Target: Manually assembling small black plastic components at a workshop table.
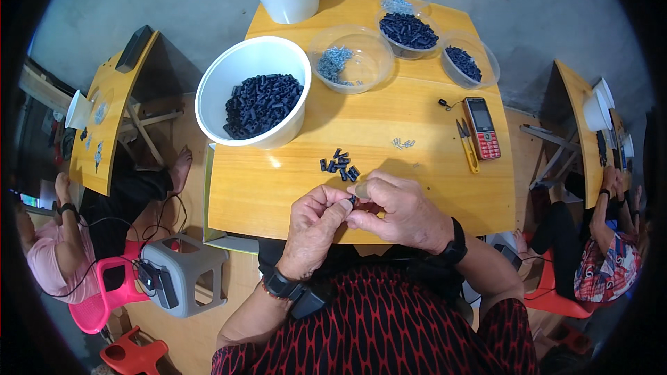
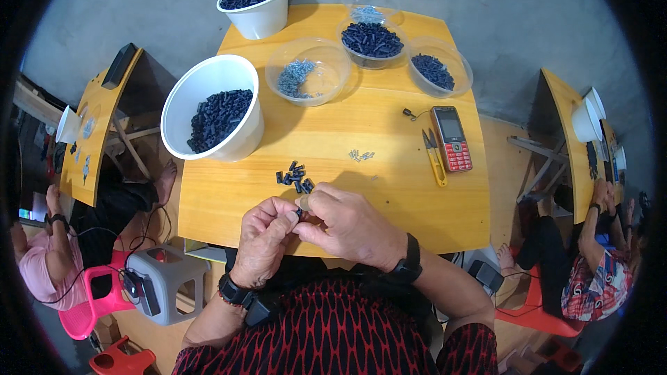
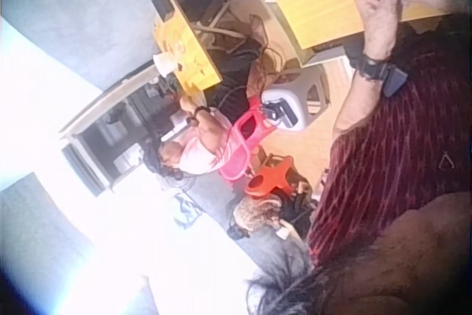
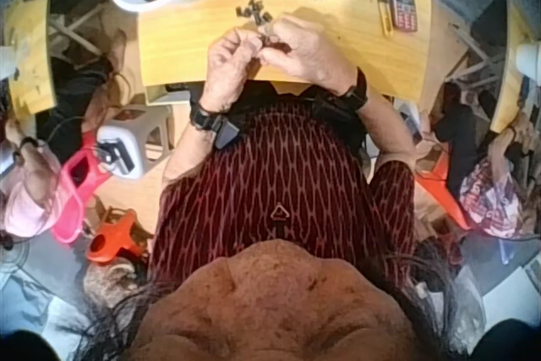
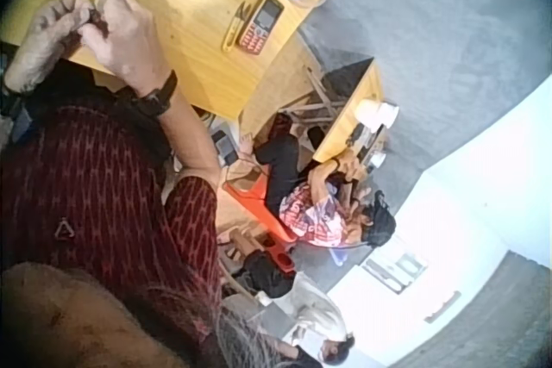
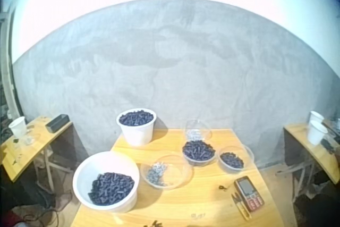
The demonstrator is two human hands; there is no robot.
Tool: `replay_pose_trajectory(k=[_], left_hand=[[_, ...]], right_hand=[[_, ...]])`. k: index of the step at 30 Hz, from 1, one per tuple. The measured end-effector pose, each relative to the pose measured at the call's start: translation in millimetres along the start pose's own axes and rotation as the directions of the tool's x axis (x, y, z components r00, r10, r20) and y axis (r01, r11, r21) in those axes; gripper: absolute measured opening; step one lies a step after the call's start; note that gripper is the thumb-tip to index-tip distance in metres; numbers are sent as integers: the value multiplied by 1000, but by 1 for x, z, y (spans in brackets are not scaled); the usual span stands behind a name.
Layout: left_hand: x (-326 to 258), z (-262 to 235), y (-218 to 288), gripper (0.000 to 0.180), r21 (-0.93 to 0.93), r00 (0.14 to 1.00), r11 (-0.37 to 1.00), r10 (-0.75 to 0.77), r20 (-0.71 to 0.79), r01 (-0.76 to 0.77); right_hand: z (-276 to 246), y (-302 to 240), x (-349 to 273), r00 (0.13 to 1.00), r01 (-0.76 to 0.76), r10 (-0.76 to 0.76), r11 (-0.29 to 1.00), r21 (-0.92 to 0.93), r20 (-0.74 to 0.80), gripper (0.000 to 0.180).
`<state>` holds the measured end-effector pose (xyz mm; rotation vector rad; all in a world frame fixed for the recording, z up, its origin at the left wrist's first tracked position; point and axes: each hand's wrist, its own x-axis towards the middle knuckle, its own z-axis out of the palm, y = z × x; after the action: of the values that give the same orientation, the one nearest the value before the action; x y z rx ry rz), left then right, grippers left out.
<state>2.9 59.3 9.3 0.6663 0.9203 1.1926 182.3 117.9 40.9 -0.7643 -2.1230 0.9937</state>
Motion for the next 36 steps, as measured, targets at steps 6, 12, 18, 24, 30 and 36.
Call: replay_pose_trajectory(k=[6,12,18,24,30,36], left_hand=[[-2,5,6,9,-30,999,999,-33,-26,32],[-5,-1,12,7,28,995,996,-84,62,82],[-3,-3,7,8,140,998,990,-27,51,20],[-2,-1,8,5,102,997,994,-36,61,30],[-5,4,9,2,65,1000,998,27,-2,-27],[-13,5,28,9,292,906,895,392,-159,-336]], right_hand=[[-4,-1,-2,995,92,-95,982,-167,-11,23],[3,6,-6,971,228,-238,929,-290,1,24],[6,6,-6,959,281,-278,896,-343,59,20],[4,6,-10,986,167,-161,967,-193,47,20],[-28,11,-17,999,15,-20,992,-124,-44,15],[-64,31,-28,992,-87,40,894,-441,-116,14]])
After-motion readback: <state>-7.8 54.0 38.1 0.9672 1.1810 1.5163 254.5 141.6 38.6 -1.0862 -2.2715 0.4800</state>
